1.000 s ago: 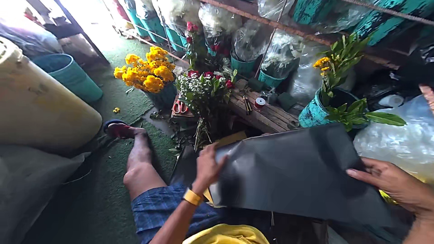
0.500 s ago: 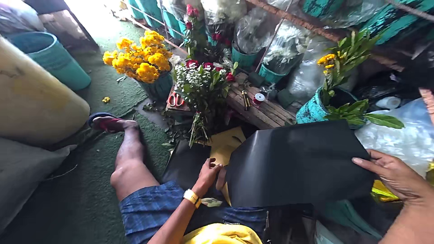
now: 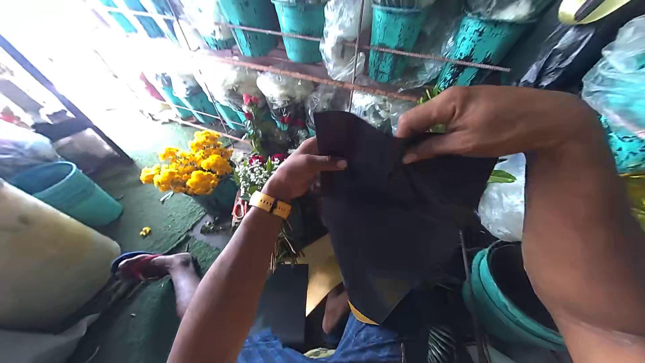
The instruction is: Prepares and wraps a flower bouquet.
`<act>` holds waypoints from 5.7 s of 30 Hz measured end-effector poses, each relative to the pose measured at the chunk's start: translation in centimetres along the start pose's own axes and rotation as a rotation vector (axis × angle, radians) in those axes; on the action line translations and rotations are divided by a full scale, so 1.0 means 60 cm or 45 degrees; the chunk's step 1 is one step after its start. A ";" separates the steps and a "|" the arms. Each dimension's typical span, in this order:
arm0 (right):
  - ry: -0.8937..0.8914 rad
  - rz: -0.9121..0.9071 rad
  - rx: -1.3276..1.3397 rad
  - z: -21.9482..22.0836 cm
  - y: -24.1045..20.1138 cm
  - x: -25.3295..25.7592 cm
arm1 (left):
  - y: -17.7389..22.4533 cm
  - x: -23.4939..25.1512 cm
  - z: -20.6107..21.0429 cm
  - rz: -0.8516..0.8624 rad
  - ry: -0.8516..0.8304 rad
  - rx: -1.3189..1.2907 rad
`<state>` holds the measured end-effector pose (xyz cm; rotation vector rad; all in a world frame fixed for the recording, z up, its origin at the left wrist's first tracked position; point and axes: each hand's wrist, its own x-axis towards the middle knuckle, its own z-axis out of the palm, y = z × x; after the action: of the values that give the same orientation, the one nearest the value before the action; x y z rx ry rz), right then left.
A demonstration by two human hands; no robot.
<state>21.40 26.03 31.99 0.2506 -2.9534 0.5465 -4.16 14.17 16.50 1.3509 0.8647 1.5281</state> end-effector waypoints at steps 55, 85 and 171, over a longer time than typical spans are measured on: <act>1.315 0.615 2.582 0.732 -0.051 0.142 | 0.280 -0.189 -0.118 0.676 1.699 0.578; 0.528 1.138 1.943 0.709 -0.003 0.130 | 0.274 -0.252 -0.125 0.887 1.425 0.792; 0.710 1.426 1.435 0.874 0.322 0.362 | -0.475 -0.328 -0.277 -0.673 1.308 0.140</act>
<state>-8.42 21.69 -19.87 -1.2703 -1.6824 1.8955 -15.56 6.92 -19.47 0.2430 1.7709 1.7031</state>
